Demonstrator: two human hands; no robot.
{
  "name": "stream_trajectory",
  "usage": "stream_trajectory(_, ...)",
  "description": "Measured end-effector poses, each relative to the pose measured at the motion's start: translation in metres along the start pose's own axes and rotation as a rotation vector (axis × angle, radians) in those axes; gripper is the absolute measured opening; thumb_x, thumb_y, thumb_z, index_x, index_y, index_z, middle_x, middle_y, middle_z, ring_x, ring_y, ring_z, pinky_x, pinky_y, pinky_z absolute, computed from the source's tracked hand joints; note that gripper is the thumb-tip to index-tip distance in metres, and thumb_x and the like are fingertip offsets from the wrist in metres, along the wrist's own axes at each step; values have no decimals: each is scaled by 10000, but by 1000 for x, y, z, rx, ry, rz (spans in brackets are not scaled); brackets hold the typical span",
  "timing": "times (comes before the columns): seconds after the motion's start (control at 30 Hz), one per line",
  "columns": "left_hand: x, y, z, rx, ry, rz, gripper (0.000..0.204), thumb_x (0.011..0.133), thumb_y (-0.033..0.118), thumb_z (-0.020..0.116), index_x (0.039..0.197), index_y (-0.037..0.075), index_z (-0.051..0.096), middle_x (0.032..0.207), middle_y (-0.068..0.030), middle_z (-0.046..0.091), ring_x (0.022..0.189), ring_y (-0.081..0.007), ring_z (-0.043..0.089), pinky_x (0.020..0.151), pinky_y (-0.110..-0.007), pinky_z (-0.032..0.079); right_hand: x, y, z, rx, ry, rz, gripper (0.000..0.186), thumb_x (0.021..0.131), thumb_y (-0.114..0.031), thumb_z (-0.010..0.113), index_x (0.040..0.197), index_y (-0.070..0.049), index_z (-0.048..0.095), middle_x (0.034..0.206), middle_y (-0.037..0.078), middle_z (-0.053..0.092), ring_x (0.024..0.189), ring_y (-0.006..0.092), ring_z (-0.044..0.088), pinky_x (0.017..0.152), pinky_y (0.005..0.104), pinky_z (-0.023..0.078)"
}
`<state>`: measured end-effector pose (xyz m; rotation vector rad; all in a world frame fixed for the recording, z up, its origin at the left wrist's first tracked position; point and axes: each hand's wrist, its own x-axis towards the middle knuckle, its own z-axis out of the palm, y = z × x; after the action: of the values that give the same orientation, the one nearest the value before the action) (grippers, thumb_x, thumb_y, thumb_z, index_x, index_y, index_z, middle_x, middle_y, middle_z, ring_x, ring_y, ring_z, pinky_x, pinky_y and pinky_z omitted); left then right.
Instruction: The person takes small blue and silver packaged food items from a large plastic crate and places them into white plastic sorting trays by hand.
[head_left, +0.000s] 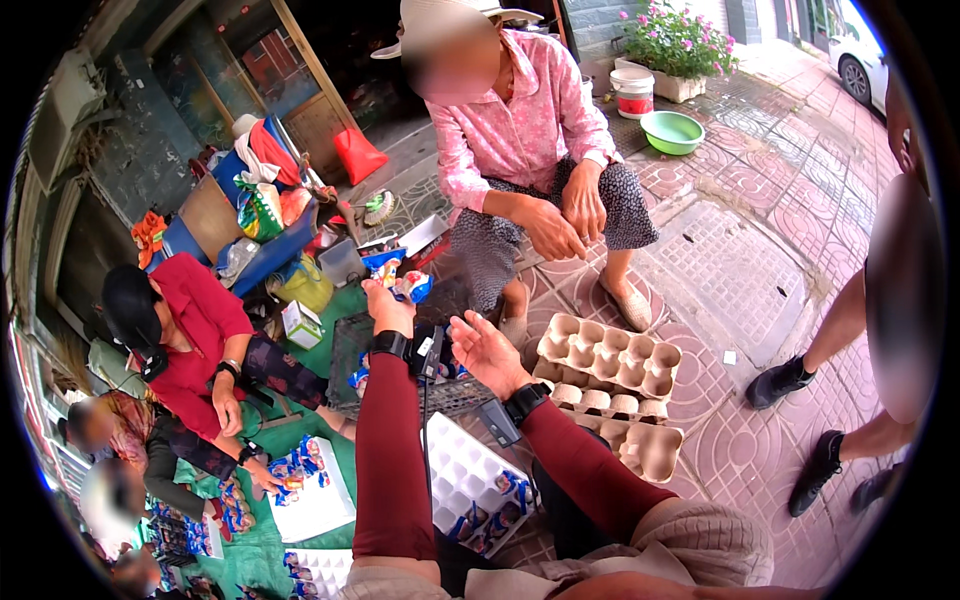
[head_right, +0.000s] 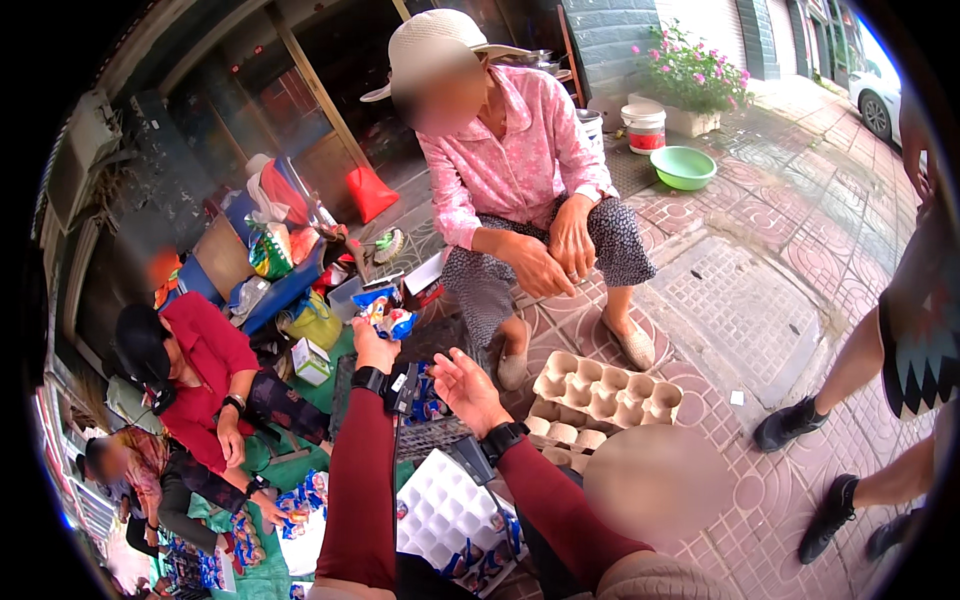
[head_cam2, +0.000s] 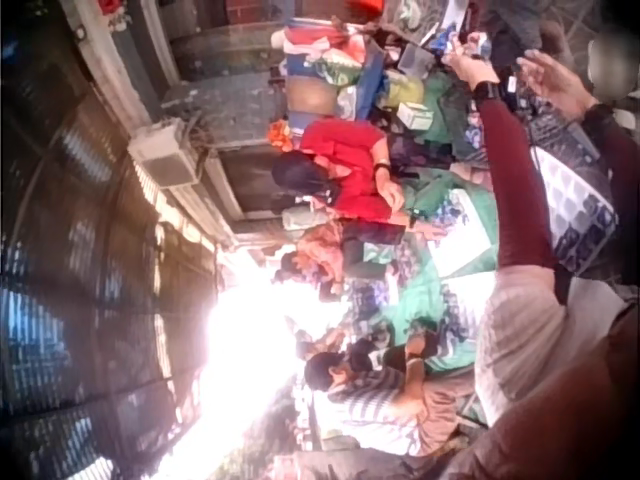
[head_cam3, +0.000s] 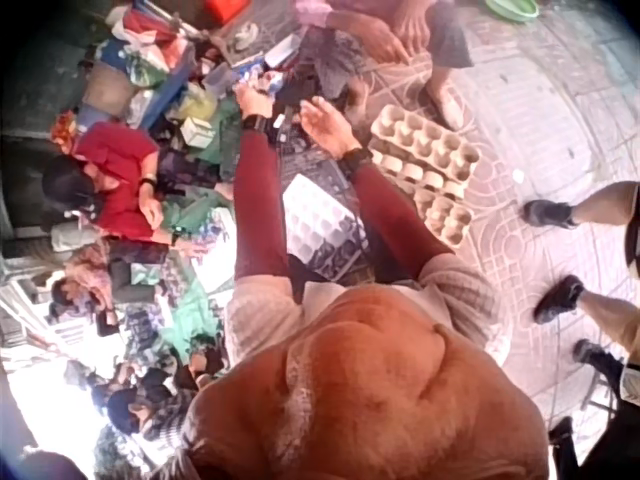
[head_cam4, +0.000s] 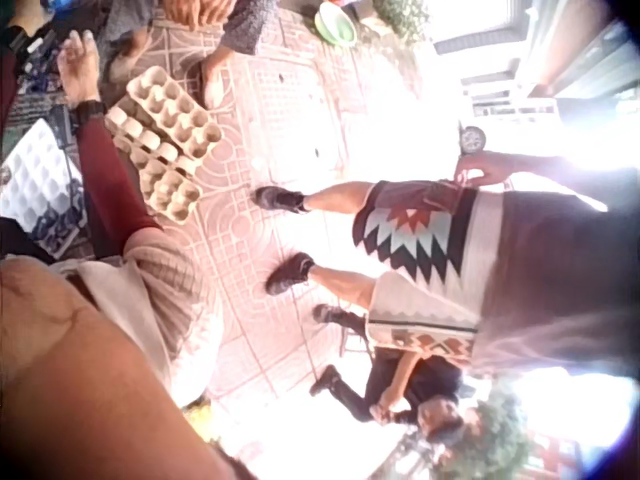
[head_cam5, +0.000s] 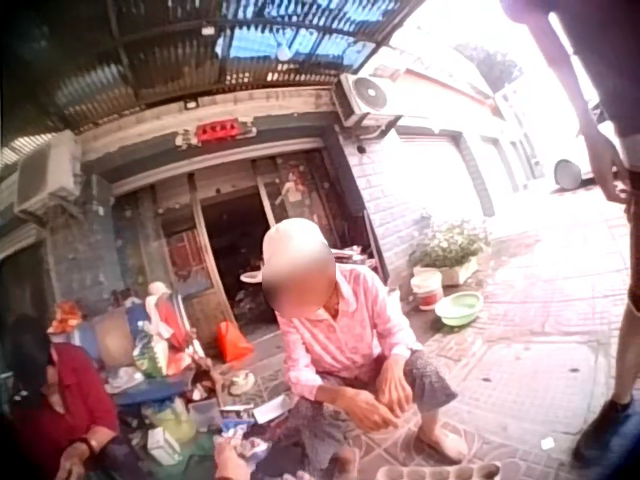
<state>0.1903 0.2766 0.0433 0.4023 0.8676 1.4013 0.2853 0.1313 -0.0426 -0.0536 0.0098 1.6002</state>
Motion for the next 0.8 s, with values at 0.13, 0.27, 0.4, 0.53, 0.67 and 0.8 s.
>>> stream_trajectory(0.13,30,5,-28,70,77,62,375,859,466,420,926,108,508,812,-23,544,622,-163,512,543,-296,469,-5,0,8,-62,35,11,203,851,-202,536,1009,-95,467,988,83,583,734,165,577,631,278,482)
stream_trajectory(0.27,29,0,-39,49,70,135,411,861,450,434,976,61,498,854,-53,554,642,-174,532,540,-273,479,-2,-1,1,-31,12,28,227,846,-197,537,1037,-96,466,1031,84,563,787,154,563,665,281,480)
stream_trajectory(0.4,13,-4,-31,85,109,111,421,875,444,409,950,42,508,818,-59,555,631,-165,535,536,-289,482,3,-3,-4,-44,19,8,247,858,-190,507,1078,-91,451,1046,98,559,773,149,565,643,270,474)
stream_trajectory(0.53,17,-13,-44,185,122,129,453,877,464,388,906,34,530,758,-49,555,611,-144,531,506,-282,462,8,-3,-3,9,152,12,199,832,-149,548,1001,-93,459,918,80,591,674,141,555,575,258,472)
stream_trajectory(0.67,47,-35,-95,297,305,14,433,850,482,436,912,59,504,793,-52,526,603,-160,517,512,-329,490,3,-10,4,45,125,-24,159,826,-133,556,959,-86,483,881,62,589,675,132,548,567,249,463)
stream_trajectory(0.8,51,-72,-150,659,446,83,648,823,568,356,955,-43,525,923,-162,579,865,-279,551,717,-406,446,-8,-21,19,166,46,-48,92,849,-122,513,936,-89,510,838,21,578,623,101,494,551,224,421)
